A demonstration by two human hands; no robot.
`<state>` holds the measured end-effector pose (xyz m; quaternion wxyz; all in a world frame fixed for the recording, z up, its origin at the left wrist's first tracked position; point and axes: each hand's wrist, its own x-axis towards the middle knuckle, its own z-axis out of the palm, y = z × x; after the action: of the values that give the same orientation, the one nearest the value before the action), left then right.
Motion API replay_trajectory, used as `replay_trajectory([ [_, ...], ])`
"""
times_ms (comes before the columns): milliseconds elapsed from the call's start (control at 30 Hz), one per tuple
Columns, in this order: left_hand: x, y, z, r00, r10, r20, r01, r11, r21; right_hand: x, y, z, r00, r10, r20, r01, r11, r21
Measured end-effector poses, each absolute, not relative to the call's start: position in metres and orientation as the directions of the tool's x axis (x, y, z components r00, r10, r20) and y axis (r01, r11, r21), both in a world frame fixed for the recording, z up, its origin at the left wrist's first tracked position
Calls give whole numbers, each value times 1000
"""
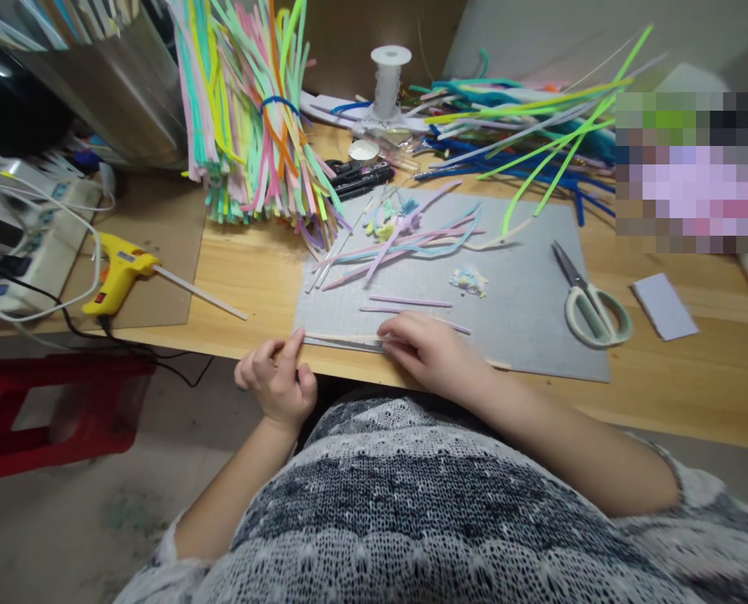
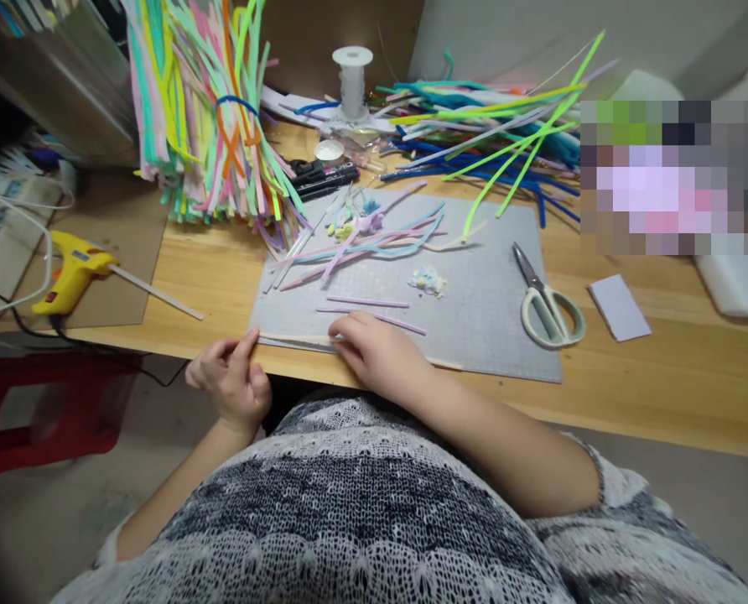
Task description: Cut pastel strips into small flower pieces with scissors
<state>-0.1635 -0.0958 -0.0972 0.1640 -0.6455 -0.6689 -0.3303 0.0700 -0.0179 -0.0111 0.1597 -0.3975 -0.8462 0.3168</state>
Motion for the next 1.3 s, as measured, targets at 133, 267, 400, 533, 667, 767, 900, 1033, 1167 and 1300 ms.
replay_trajectory([
  [133, -163, -95, -97, -110, 753, 649, 972, -56, 229, 70, -17, -15, -648, 760, 46, 549, 508, -664],
  [267, -163, -95, -97, -107, 754, 648, 972, -57, 228, 74, -18, -17, -664, 744, 66, 530, 531, -661],
  [400, -163, -95, -96, -104, 747, 657, 973, -60, 223, 77, -18, -18, -699, 709, 92, 487, 566, -665],
  [533, -163, -95, -96, -107, 750, 652, 973, -56, 224, 77, -17, -19, -710, 699, 86, 514, 598, -615],
  [667, -162, -95, -96, -109, 754, 647, 975, -46, 218, 77, -15, -19, -737, 674, 50, 526, 618, -584],
  [767, -162, -95, -96, -112, 749, 653, 974, -45, 220, 77, -14, -16, -748, 663, 21, 533, 620, -576],
  [900, -163, -95, -96, -109, 747, 655, 973, -54, 223, 76, -12, -13, -756, 655, 3, 531, 616, -582],
  [1033, -163, -94, -97, -109, 740, 664, 973, -57, 223, 76, -11, -13, -759, 650, 9, 520, 615, -593],
  [1167, -162, -94, -97, -111, 740, 663, 974, -50, 219, 77, -10, -12, -769, 640, -15, 526, 618, -585],
  [1300, -162, -94, -97, -112, 741, 662, 974, -49, 220, 77, -9, -10, -781, 623, -49, 535, 625, -569],
])
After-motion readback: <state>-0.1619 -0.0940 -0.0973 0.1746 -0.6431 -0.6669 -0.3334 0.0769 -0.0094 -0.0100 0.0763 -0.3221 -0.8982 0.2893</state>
